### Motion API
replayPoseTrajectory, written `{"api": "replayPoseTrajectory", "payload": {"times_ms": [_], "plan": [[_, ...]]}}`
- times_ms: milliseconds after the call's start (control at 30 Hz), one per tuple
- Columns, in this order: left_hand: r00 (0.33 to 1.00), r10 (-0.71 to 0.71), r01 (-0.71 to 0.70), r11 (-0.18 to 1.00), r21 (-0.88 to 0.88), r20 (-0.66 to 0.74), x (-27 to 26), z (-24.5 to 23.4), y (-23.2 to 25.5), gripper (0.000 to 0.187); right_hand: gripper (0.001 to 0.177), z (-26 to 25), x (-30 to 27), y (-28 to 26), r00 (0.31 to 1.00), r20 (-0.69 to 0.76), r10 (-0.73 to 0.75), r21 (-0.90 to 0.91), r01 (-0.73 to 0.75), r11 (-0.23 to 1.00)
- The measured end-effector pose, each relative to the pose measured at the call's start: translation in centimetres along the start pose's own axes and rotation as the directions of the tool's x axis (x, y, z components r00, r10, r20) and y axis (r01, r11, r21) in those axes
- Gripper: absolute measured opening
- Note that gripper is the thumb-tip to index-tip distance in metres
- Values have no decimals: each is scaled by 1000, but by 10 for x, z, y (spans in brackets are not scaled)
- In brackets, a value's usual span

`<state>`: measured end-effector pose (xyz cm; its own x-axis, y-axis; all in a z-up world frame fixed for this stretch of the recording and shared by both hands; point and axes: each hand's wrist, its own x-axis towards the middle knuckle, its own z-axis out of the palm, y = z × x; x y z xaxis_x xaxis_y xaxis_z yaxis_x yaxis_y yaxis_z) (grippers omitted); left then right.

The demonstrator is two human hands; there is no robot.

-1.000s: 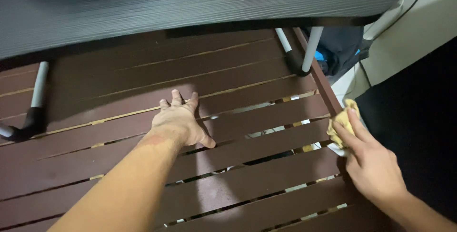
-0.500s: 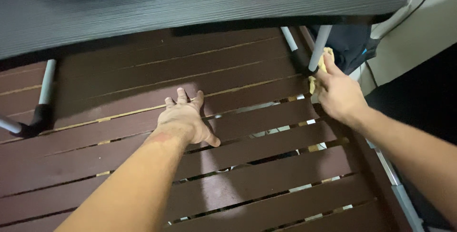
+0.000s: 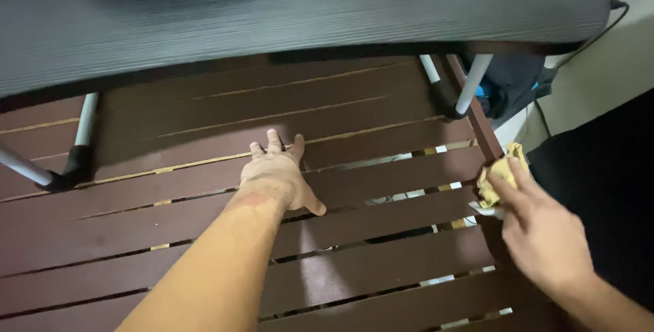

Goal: Wiping down a wooden slatted surface with a wet cloth.

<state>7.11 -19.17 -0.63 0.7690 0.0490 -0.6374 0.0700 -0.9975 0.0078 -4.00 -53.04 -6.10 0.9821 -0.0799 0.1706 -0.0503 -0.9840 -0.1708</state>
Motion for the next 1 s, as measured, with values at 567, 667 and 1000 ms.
{"api": "replayPoseTrajectory", "payload": {"times_ms": [567, 667, 1000], "plan": [[981, 127, -129, 992, -9, -144, -21, 32, -32, 122, 48, 98, 40, -85, 977, -210, 27, 103, -5, 995], [940, 208, -216, 976, 0, -269, -29, 59, -64, 103, 44, 96, 33, -134, 988, -141, 58, 169, -34, 985], [881, 141, -91, 987, 131, -451, -44, 76, -182, 89, 69, 54, 38, -137, 943, 19, -332, 32, 332, 943]]}}
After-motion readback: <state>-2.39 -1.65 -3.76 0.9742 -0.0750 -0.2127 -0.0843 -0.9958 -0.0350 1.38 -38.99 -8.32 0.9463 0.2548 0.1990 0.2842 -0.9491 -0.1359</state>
